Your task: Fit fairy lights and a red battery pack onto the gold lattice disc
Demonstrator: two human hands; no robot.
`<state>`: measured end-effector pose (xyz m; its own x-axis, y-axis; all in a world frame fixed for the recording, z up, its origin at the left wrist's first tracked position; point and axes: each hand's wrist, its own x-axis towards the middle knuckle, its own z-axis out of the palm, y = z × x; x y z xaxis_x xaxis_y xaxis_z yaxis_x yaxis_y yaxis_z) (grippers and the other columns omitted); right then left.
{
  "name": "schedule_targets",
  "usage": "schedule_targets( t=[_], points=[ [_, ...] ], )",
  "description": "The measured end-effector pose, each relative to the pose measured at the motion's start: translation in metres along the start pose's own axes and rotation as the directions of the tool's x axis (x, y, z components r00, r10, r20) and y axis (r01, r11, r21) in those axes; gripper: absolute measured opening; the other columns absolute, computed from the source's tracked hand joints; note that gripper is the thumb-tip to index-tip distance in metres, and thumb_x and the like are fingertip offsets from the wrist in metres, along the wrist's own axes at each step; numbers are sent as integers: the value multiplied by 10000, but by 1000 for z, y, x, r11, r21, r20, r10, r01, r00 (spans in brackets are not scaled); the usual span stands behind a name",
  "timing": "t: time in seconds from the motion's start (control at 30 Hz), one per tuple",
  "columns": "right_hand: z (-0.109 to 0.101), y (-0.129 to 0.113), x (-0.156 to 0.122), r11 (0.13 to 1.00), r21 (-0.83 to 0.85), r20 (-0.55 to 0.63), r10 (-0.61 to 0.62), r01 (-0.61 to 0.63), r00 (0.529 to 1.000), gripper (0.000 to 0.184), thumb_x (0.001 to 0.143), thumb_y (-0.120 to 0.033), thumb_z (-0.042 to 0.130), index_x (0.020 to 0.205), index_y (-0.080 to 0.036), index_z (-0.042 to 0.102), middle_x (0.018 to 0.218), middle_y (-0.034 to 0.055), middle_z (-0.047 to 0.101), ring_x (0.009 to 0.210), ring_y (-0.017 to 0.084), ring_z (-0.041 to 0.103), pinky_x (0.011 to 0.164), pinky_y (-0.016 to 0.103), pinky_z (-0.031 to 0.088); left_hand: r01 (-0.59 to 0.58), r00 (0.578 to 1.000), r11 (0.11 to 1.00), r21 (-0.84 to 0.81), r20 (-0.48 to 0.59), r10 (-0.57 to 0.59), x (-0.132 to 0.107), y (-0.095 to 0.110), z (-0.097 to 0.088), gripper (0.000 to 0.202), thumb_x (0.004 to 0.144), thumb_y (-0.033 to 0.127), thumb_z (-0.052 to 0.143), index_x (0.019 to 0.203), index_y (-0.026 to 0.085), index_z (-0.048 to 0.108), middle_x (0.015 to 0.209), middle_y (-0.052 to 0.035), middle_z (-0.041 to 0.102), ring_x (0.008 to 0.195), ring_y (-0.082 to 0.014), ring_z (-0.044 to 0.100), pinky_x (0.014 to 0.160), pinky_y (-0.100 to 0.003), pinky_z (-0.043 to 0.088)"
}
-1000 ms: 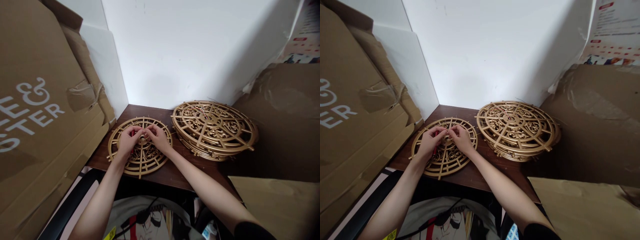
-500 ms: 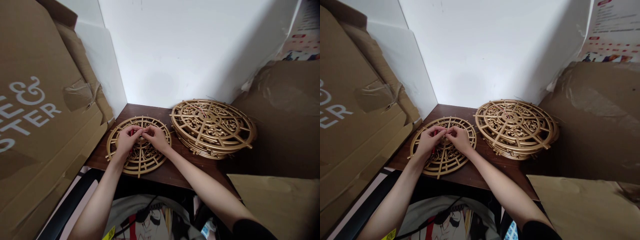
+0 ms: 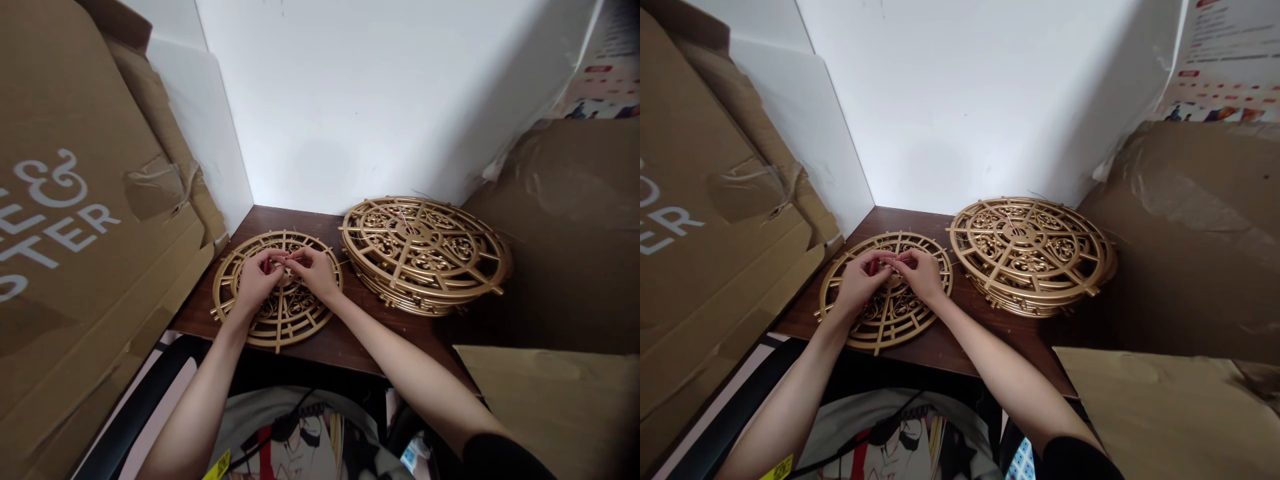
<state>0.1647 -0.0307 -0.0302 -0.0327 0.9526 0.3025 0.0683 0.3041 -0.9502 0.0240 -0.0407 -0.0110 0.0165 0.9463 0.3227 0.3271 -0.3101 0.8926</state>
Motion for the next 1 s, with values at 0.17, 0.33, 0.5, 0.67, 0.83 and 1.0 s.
schedule_targets(
  t=[0.17,0.33,0.5,0.67,0.83,1.0],
  points=[
    [0,-1,0,1000,-11,-13,6,-6,1000,351,708,-509,721,737,-165,656,659,19,668,606,147,612,592,254,478,1,999,1000,15,38,-2,1,-1,0,256,655,223,643,884,137,719,567,39,534,506,-87,349,483,-215,255],
    [0,1,1,999,40,-10,0,1,1000,309,694,-460,737,736,-166,652,689,16,666,609,134,596,607,250,471,-22,999,999,33,26,21,1,-2,-1,232,671,234,648,871,144,724,515,53,455,498,-90,314,482,-217,233],
    [0,1,2,990,129,1,64,-63,998,290,668,-432,746,743,-168,650,676,8,661,614,138,601,596,251,481,-23,997,1000,15,67,22,2,-2,0,290,649,221,679,927,143,709,595,40,535,496,-84,340,468,-212,242],
    [0,0,3,975,206,20,83,-85,996,207,679,-349,722,755,-170,654,663,-4,649,614,135,596,608,259,481,-23,998,1000,-21,64,25,2,-7,0,321,654,282,730,948,157,699,667,25,587,502,-79,361,471,-209,260],
    [-1,-4,4,971,216,19,102,-103,995,185,677,-339,719,738,-181,646,595,-22,614,553,130,560,558,260,454,-21,1000,999,-26,15,21,1,-10,0,199,706,296,702,843,152,696,691,2,628,524,-89,406,494,-218,307],
    [-2,-9,3,965,236,12,117,-116,993,178,658,-325,736,716,-184,644,579,-28,605,533,119,540,541,251,443,-38,999,999,10,1,38,2,-10,0,151,716,297,697,768,155,699,574,28,572,496,-89,385,483,-219,307]
  ],
)
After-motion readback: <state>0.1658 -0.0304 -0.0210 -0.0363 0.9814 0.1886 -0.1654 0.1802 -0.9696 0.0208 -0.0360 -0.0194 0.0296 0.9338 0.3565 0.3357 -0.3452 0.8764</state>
